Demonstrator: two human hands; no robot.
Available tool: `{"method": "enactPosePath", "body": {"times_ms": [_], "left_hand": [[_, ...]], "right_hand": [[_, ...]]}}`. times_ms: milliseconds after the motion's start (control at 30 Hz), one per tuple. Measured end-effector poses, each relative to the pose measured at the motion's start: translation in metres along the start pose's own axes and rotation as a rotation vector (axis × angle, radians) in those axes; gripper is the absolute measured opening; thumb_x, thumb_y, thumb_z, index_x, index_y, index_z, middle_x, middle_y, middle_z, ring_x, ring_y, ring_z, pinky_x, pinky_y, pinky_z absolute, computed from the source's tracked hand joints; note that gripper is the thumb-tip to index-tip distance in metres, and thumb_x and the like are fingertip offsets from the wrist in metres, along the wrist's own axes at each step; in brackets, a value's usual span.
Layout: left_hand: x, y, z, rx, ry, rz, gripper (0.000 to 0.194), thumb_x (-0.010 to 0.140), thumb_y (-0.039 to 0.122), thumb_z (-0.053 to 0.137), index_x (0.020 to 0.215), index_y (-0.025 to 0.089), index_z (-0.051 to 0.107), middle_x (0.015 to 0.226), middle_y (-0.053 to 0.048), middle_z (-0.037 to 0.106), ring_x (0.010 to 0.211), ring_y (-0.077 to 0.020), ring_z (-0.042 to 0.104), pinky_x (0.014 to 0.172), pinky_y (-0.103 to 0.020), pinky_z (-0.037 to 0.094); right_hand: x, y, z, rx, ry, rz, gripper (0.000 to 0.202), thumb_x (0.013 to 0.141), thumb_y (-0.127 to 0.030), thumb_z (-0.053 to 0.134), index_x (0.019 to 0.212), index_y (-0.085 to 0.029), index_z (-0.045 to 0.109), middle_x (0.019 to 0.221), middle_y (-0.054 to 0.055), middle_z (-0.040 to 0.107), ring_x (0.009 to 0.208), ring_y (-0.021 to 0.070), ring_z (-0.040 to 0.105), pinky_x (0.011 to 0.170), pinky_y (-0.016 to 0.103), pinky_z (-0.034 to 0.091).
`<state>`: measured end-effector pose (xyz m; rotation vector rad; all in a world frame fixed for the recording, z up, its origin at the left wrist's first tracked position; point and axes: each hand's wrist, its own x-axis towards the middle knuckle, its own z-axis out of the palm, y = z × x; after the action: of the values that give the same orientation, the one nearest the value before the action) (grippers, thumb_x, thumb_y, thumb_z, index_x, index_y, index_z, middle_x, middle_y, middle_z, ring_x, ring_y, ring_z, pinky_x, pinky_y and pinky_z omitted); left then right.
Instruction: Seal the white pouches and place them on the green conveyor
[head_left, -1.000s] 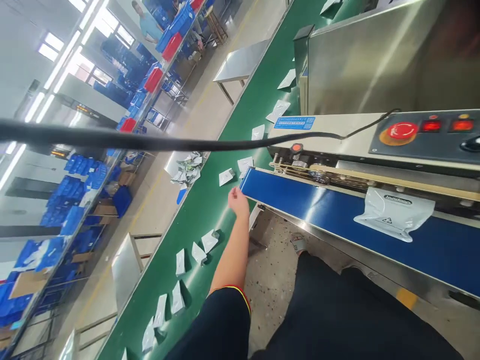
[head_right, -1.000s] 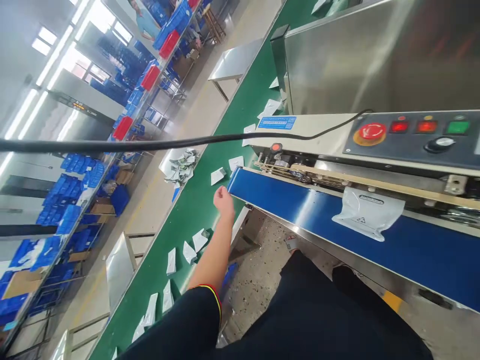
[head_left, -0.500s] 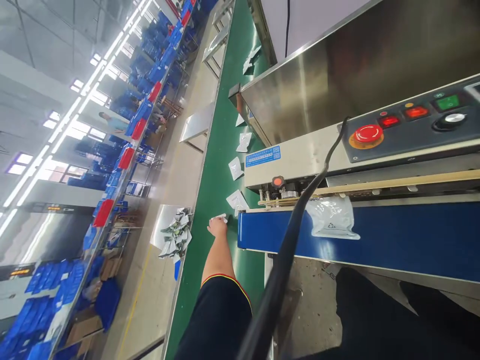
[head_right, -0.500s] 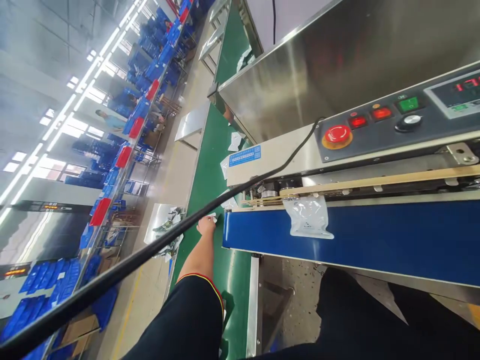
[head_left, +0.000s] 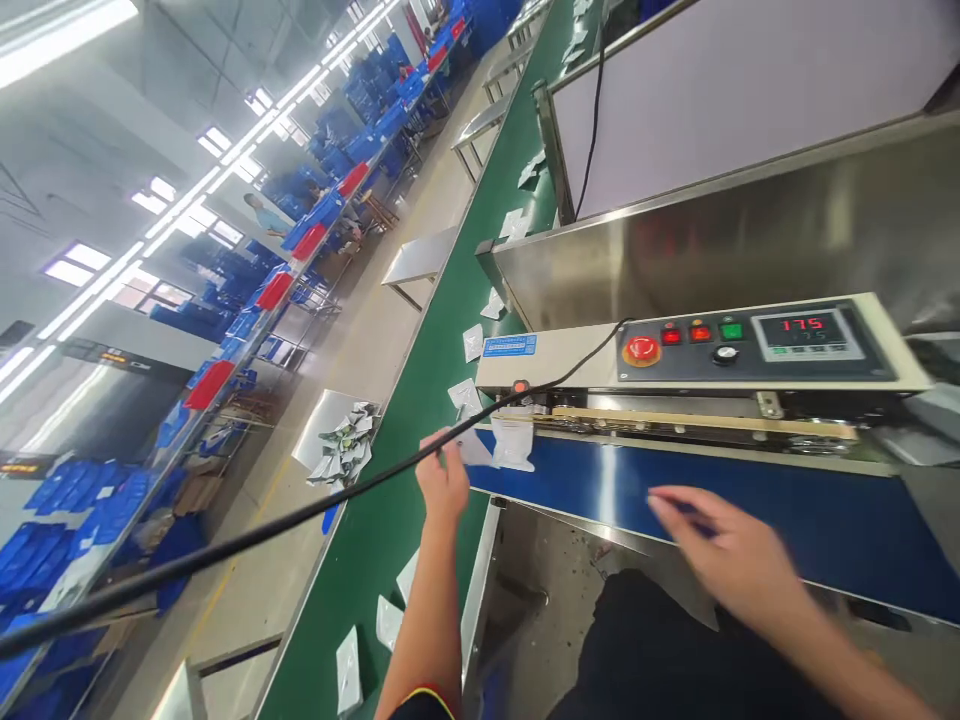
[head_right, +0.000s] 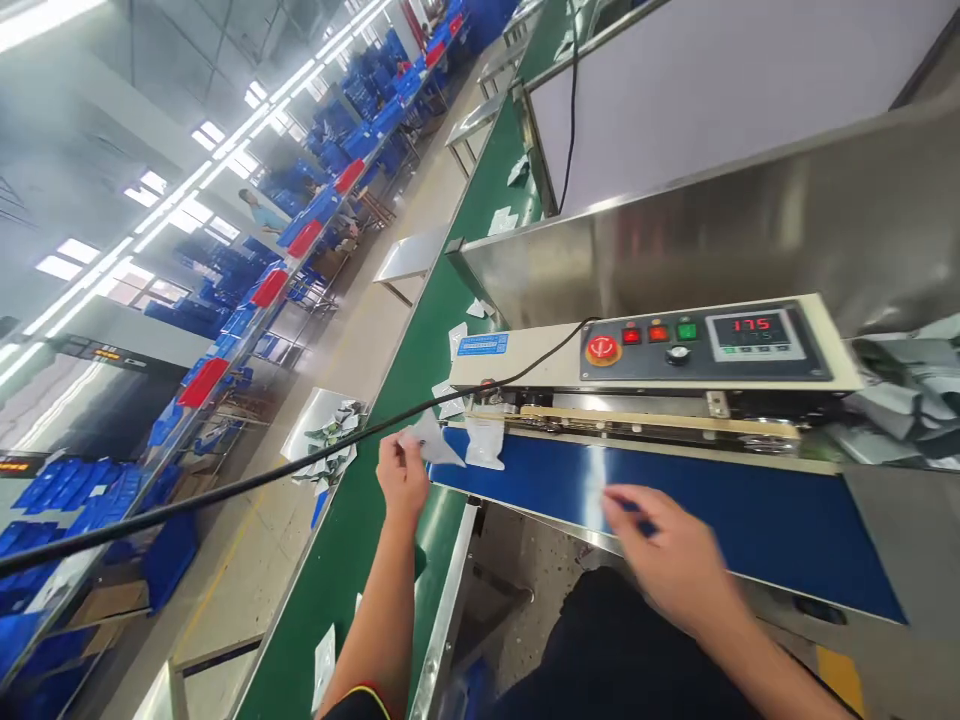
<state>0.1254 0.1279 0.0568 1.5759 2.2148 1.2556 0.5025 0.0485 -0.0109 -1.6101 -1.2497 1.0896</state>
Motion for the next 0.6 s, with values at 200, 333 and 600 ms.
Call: {"method": "enactPosePath", "body": {"times_ms": [200,333,600], "left_hand": [[-0.108,0.103,0.071,-0.231,-0.484,0.040,0.033,0.110,0.056,0.059,0.106,0.024,0.068,0.089,-0.006,0.074,0.074,-0.0203,0.064,0.074,-0.031,0.051],[-0.165,0.144,0.131,-0.498,-0.649,0.002,0.052,0.106,0.070,0.060,0.120,0.021,0.072,0.106,-0.011,0.080,0.088,-0.0232,0.070,0.085,-0.035,0.056],[-0.227,0.185,0.262,-0.551,-0.950,-0.340,0.054,0.089,0.069,0.080,0.085,0.015,0.085,0.074,-0.005,0.075,0.071,-0.0194,0.062,0.072,-0.033,0.055]], "right_hand": [[0.020,-0.041,0.006,0.066,-0.063,-0.309,0.045,0.105,-0.066,0.064,0.118,-0.028,0.084,0.117,0.009,0.084,0.100,0.0309,0.079,0.086,0.042,0.066],[0.017,-0.007,-0.054,0.138,0.032,-0.179,0.053,0.106,-0.073,0.061,0.104,-0.024,0.082,0.100,0.009,0.083,0.087,0.0285,0.078,0.080,0.037,0.063],[0.022,0.092,-0.163,0.440,0.231,0.342,0.057,0.065,-0.073,0.096,0.083,-0.022,0.076,0.078,0.010,0.078,0.068,0.0283,0.074,0.061,0.037,0.066]]}}
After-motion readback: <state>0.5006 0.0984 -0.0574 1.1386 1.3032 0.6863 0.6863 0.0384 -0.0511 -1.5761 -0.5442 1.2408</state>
